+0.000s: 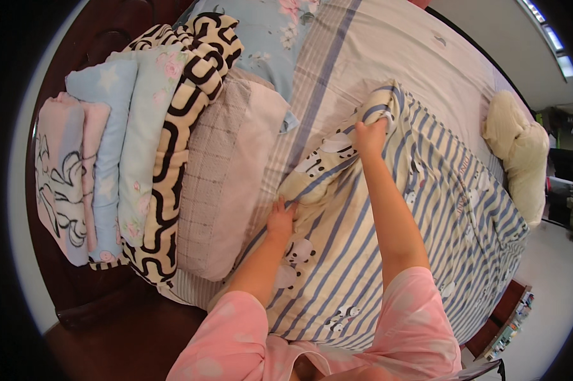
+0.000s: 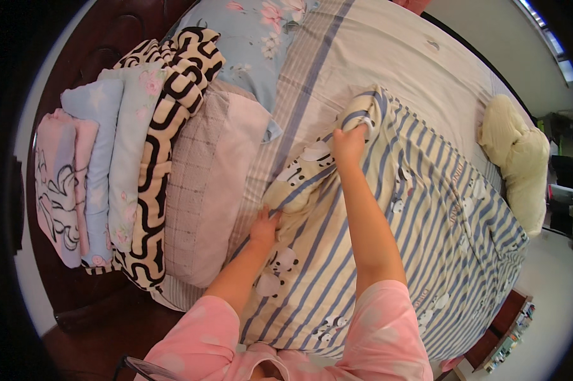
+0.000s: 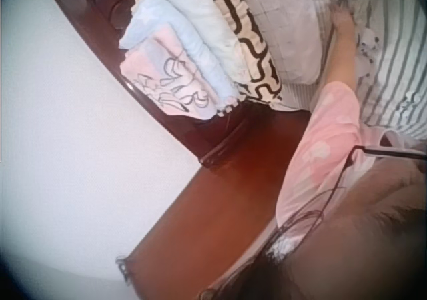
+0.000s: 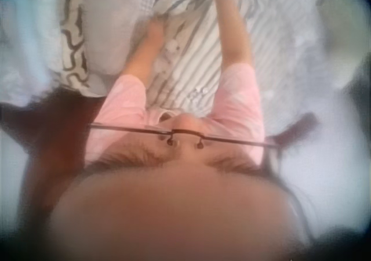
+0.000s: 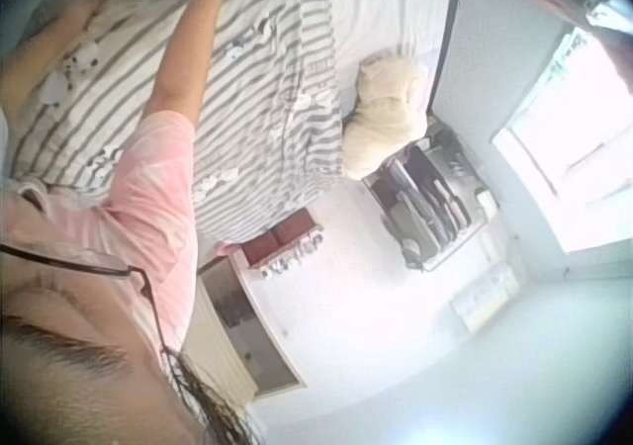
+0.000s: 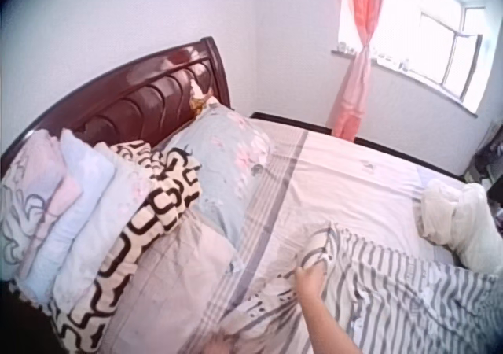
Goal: The person folds a large striped fabric item on a bed by aligning the edges and folding it into a rectangle, then places it on a stack of other folded linens.
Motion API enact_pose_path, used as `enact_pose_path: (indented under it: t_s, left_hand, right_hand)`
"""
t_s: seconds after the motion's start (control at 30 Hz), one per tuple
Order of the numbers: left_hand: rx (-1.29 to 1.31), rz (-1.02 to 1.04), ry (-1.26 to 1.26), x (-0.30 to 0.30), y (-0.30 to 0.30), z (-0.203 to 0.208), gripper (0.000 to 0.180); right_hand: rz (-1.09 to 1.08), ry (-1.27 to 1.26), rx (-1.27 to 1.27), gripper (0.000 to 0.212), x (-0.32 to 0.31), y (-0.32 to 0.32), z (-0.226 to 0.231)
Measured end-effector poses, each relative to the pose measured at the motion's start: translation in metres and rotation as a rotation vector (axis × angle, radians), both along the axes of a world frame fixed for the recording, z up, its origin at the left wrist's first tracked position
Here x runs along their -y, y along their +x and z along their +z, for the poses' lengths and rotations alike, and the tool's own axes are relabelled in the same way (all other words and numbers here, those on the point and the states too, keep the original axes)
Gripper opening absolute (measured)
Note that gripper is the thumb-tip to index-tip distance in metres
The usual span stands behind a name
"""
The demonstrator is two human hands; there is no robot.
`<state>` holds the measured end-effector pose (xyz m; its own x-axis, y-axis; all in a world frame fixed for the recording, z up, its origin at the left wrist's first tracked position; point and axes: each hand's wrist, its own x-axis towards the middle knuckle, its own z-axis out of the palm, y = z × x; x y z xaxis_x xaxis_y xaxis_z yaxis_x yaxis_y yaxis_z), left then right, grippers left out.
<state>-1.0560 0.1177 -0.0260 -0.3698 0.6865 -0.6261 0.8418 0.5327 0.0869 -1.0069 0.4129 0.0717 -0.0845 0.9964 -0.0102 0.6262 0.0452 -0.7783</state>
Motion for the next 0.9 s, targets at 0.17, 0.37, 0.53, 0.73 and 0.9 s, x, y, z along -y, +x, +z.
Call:
enact_pose_path:
  t_s: [0.17, 0.37, 0.53, 0.73, 0.9]
  left_hand:
    - [-0.016, -0.021, 0.059, 0.005, -0.015, -0.009, 0.067]
    - [0.33, 0.165, 0.364, -0.005, -0.004, 0.106, 0.035]
    - [1.055, 0.499, 0.953, 0.02, 0.127, 0.235, 0.031]
    - [1.404, 0.657, 0.608, 0.076, 0.196, 0.355, 0.033]
    - [1.444, 0.547, 0.597, 0.111, 0.223, 0.408, 0.024]
  right_hand:
    - [0.094, 0.058, 0.133, 0.049, 0.067, 0.05, 0.053]
    - [0.138, 0.104, 0.186, 0.049, 0.163, 0.145, 0.117]
    - [0.267, 0.097, 0.006, 0.053, 0.26, 0.211, 0.182]
    - [0.419, -0.088, -0.132, 0.057, 0.359, 0.274, 0.268]
    - [0.467, 0.003, -0.304, 0.047, 0.385, 0.346, 0.31]
